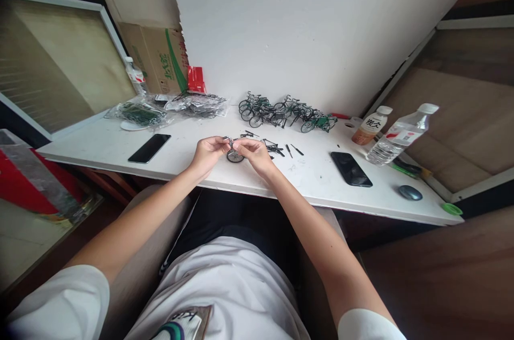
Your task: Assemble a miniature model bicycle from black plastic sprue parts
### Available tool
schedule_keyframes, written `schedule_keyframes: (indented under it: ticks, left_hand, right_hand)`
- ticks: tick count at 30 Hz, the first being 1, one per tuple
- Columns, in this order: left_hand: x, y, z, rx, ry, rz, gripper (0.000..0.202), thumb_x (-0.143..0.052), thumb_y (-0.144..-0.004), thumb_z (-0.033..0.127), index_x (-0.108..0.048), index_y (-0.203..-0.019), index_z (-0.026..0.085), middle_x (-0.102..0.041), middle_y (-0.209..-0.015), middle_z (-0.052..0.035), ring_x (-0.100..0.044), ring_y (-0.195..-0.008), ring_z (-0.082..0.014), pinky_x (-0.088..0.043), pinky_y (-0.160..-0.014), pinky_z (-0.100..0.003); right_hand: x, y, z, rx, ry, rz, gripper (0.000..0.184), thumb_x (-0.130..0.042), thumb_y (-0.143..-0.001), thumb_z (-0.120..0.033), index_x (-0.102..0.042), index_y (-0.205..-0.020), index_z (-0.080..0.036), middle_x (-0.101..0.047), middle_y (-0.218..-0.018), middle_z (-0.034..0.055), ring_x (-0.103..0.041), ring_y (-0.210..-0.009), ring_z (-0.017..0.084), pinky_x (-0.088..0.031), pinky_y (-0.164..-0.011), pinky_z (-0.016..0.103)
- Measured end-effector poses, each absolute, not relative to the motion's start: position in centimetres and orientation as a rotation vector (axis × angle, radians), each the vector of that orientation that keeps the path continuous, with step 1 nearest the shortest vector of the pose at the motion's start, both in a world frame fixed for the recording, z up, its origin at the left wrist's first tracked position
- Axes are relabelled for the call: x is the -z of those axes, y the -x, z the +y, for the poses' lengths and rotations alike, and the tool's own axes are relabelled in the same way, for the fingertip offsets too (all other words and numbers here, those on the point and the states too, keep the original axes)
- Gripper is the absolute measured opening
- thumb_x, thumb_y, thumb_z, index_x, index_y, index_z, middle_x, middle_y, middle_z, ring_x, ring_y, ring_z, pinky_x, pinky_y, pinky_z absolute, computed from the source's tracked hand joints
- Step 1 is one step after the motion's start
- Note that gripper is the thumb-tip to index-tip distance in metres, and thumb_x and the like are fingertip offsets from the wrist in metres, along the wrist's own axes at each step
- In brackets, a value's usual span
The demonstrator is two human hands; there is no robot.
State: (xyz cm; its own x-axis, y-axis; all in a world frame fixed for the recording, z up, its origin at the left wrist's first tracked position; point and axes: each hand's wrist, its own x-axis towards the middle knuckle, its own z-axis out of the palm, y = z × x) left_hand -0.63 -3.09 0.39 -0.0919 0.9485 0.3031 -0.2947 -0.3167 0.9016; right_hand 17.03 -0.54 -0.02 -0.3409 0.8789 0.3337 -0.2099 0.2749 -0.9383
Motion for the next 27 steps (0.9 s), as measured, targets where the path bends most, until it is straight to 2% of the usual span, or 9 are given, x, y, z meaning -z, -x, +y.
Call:
schedule_keyframes:
  ticks: [6,13,18,27]
  left_hand:
    - [-1.1,0.3,-3.9,-1.634,-1.152,0.822,0.046,-0.102,-0.053,0.044,-0.075,-0.076,0.015,-0.080,-0.087,-0.0079,-0.073,-0.083,-0.0197,-0.057,-0.084,-0.035]
    - [-1.9,-0.2,-4.7,-1.678,-1.184,0.796,0.043,-0.101,-0.058,0.041,-0.074,-0.077,0.014,-0.079,-0.086,-0.0078,-0.073,-0.082,-0.0187,-0.058,-0.084,-0.034]
    - [-2.5,-0.3,-5.4,-1.771,-1.282,0.741,0.038,-0.099,-0.066,0.041,-0.075,-0.080,0.015,-0.077,-0.087,-0.0066,-0.073,-0.084,-0.0181,-0.059,-0.084,-0.033]
    - [-4.3,-0.5,-7.4,-1.976,-1.492,0.662,0.032,-0.091,-0.081,0.043,-0.073,-0.081,0.017,-0.069,-0.085,-0.0043,-0.069,-0.081,-0.0152,-0.058,-0.076,-0.028]
  right_hand:
    - [-0.5,-16.9,-0.9,-1.276,0.618,-1.492,0.031,-0.094,-0.076,-0.050,-0.085,-0.089,-0.024,-0.075,-0.094,0.0027,-0.062,-0.078,0.014,-0.054,-0.076,0.027]
    - [-1.1,-16.9,-1.1,-1.280,0.531,-1.496,0.029,-0.095,-0.076,-0.048,-0.084,-0.087,-0.023,-0.074,-0.095,0.0021,-0.063,-0.079,0.012,-0.054,-0.077,0.028]
    - [-3.0,-16.7,-2.4,-1.130,0.515,-1.542,0.036,-0.097,-0.072,-0.053,-0.082,-0.083,-0.023,-0.074,-0.094,0.0047,-0.067,-0.086,0.017,-0.057,-0.079,0.033]
    - [-4.5,-16.0,-4.6,-0.842,0.415,-1.579,0.023,-0.087,-0.087,-0.049,-0.083,-0.093,-0.028,-0.074,-0.098,0.0064,-0.070,-0.095,0.021,-0.059,-0.081,0.037]
